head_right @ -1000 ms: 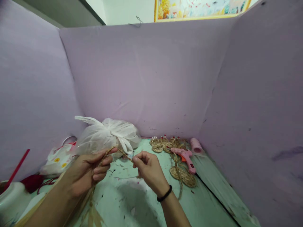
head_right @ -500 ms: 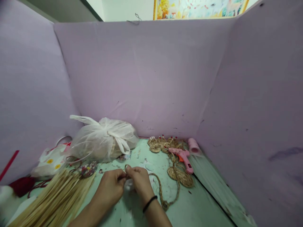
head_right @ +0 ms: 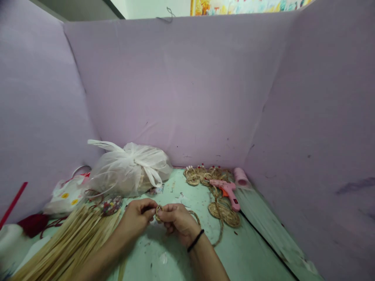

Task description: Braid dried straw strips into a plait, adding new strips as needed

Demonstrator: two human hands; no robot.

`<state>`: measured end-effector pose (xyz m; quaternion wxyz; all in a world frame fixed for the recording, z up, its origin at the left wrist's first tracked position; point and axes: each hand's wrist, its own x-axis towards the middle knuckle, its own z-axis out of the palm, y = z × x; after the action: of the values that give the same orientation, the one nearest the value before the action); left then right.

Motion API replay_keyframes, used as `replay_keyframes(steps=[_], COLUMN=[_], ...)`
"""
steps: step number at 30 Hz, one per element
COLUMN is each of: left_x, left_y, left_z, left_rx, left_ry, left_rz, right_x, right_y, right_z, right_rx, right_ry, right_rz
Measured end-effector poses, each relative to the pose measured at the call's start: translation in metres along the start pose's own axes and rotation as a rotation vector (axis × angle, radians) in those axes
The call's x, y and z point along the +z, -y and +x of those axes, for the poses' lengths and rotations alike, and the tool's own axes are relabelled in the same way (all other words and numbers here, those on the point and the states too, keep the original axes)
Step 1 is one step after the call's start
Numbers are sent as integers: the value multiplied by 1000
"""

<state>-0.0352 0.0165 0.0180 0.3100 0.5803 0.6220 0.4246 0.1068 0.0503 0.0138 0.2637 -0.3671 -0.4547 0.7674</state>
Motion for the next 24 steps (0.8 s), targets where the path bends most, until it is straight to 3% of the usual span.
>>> replay_keyframes(steps=[4, 8, 12, 14, 17, 21, 24], left_x=[4, 3, -5, -6, -4, -2, -3], left_y=[0, -2, -14, -19, -23, -27, -30], left_z=[-2, -2, -7, -11, -15, -19, -20], left_rx=[40, -9, 215, 307, 270, 204, 188], left_ry=[-54, -88, -193, -151, -97, -154, -201], left_rz=[27, 16, 48, 160, 249, 317, 411], right_x=[-1, 1, 4, 6, 9, 10, 12], right_y=[-2, 1, 2, 1, 0, -2, -3], right_z=[1, 2, 3, 4, 5, 6, 7], right_rx=[76, 38, -45, -75, -147, -197, -241], right_ry=[53, -91, -265, -269, -247, -171, -182], right_rz=[55, -46, -110, -126, -143, -133, -167])
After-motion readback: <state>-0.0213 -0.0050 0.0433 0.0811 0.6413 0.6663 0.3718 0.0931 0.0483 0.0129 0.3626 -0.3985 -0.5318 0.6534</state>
